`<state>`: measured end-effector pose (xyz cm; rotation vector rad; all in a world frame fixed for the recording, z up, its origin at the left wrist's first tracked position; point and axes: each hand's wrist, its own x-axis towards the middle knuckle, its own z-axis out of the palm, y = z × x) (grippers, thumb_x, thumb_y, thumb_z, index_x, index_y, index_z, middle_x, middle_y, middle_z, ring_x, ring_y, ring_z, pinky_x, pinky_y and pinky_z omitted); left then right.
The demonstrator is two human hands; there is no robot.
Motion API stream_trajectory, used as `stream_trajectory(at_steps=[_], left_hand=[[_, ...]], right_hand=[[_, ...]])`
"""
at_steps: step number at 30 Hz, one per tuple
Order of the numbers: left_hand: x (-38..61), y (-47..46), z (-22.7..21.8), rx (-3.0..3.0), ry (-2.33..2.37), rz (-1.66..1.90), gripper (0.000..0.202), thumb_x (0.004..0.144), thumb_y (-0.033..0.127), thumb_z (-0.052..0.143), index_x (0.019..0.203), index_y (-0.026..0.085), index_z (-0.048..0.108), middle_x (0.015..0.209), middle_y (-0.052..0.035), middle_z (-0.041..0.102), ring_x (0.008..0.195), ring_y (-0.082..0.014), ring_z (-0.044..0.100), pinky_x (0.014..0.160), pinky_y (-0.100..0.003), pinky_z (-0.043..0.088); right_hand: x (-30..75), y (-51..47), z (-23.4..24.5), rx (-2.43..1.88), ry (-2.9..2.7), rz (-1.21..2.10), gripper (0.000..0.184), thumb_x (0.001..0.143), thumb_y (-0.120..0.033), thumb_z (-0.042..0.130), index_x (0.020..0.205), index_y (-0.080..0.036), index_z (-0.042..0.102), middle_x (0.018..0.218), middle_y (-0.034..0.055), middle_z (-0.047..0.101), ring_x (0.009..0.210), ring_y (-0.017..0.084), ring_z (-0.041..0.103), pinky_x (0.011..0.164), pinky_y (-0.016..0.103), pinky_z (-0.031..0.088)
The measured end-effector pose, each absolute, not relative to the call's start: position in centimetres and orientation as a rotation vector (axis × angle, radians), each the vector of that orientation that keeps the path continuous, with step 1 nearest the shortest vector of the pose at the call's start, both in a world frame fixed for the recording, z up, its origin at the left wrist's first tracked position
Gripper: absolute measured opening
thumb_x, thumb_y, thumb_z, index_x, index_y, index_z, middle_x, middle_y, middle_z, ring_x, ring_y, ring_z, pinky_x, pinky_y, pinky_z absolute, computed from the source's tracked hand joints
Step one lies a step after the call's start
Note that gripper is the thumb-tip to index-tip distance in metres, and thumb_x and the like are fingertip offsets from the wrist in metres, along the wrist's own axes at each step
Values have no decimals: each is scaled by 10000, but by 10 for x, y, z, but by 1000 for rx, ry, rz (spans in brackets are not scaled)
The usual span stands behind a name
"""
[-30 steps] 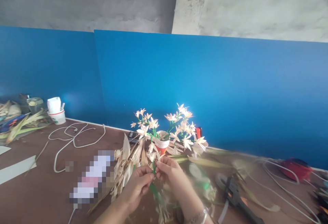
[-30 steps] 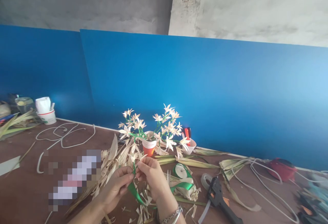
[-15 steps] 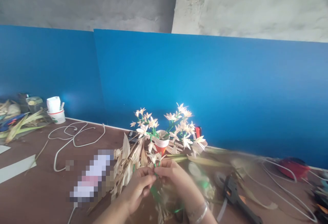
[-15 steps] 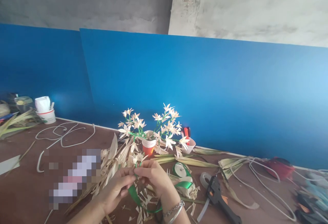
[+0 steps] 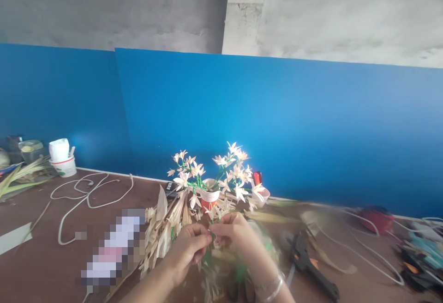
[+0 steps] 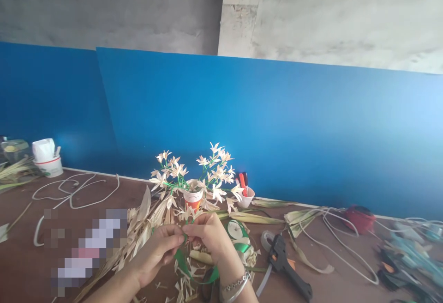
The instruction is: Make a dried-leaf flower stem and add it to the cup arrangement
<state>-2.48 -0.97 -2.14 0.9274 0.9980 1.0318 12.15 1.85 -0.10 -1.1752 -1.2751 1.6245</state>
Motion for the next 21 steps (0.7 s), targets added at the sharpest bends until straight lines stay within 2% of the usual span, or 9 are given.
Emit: stream_trajectory(at_steps=[6, 12, 17, 21], left_hand=[[-15, -3, -10, 1043, 976, 997, 229, 577, 356, 675, 537, 161, 562, 347, 56, 466, 292, -41, 303, 348, -198, 156], [-9, -3, -10, 1033, 915, 964, 234, 604, 340, 680, 540, 164, 539, 369, 63, 443, 314, -36, 300, 351, -189, 151], [-8, -5, -11, 918, 829, 956, 290, 563, 392, 687, 511, 164, 515, 416, 60, 422, 349, -36, 301, 347, -186, 130], [-9, -5, -8, 837, 853, 905, 287, 511, 342, 726, 504, 165, 499, 415, 77, 383, 371, -29, 266, 356, -177, 94]], right_hand=[[132, 8, 10, -1232, -1134, 1535, 259, 564, -275, 759, 467, -165, 545, 388, -53, 498, 379, 64, 413, 424, 217, 295], [144, 7, 22, -1260, -1348, 1430, 306, 566, -316, 755, 420, -158, 538, 381, -36, 509, 363, 58, 387, 413, 222, 271], [147, 6, 25, -1223, -1390, 1507, 300, 560, -345, 756, 430, -149, 570, 386, -30, 509, 365, 55, 386, 407, 215, 275], [146, 7, 22, -1201, -1341, 1583, 290, 542, -341, 756, 419, -149, 576, 382, -31, 513, 356, 48, 380, 388, 200, 262]])
